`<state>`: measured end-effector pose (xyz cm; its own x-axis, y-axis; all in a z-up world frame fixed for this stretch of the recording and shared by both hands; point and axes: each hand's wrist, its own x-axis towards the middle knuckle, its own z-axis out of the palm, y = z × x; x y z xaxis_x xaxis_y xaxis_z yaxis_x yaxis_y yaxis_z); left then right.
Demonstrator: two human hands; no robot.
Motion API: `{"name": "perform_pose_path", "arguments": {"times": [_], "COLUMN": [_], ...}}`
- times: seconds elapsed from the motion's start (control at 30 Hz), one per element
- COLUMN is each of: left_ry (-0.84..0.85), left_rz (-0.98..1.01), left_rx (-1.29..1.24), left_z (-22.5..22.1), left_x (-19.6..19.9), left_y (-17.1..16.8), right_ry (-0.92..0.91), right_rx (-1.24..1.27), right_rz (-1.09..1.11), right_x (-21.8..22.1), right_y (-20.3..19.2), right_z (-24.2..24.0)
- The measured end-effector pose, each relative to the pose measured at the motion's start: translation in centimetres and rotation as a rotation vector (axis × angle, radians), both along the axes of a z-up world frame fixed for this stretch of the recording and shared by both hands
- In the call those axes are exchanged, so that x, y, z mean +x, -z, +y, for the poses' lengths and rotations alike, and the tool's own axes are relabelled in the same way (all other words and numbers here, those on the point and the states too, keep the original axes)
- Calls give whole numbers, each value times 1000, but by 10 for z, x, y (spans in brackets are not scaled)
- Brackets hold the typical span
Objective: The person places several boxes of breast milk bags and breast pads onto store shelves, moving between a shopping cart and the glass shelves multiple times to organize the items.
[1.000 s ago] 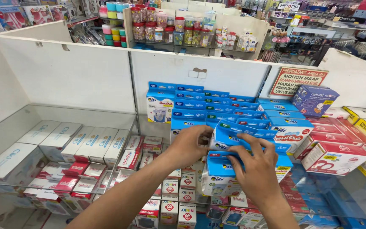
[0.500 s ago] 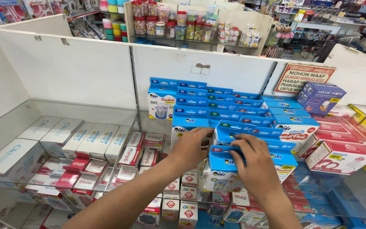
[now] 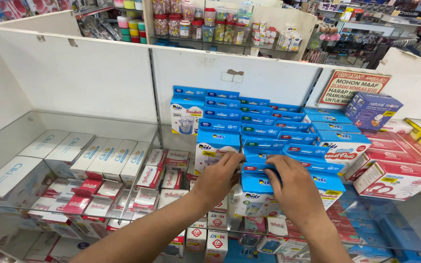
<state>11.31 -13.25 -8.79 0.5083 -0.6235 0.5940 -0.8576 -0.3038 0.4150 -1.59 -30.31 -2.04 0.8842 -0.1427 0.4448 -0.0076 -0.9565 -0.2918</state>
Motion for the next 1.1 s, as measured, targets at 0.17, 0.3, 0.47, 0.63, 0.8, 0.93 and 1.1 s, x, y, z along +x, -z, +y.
{"name": "perform_pose_path", "arguments": {"times": [0.17, 0.3, 0.47, 0.63, 0.8, 0.93, 1.1], "left_ry": [-33, 94, 60, -50, -174, -193, -200], "left_rz": [416, 898, 907, 805, 911, 915, 815], "left_rx": [102, 324, 308, 212, 252, 204, 113], "left_z": [25, 55, 24, 4, 5, 0, -1], "left_x": [-34, -88, -96, -88, -86, -81, -78], "left_y": [-59, -117, -70, -45, -51, -40, -29], "right_ry": [10, 60, 140, 217, 471, 559, 494], "right_rx": [-111, -296, -368, -399, 359, 813, 787], "right_rz": [-63, -242, -335, -474, -622, -269, -219], "right_x": [4, 10, 17, -10, -66, -59, -52], "right_y": [-2, 11, 19, 8, 19, 22, 36], "right_z": [-5, -15, -19, -8, -13, -9, -16]}}
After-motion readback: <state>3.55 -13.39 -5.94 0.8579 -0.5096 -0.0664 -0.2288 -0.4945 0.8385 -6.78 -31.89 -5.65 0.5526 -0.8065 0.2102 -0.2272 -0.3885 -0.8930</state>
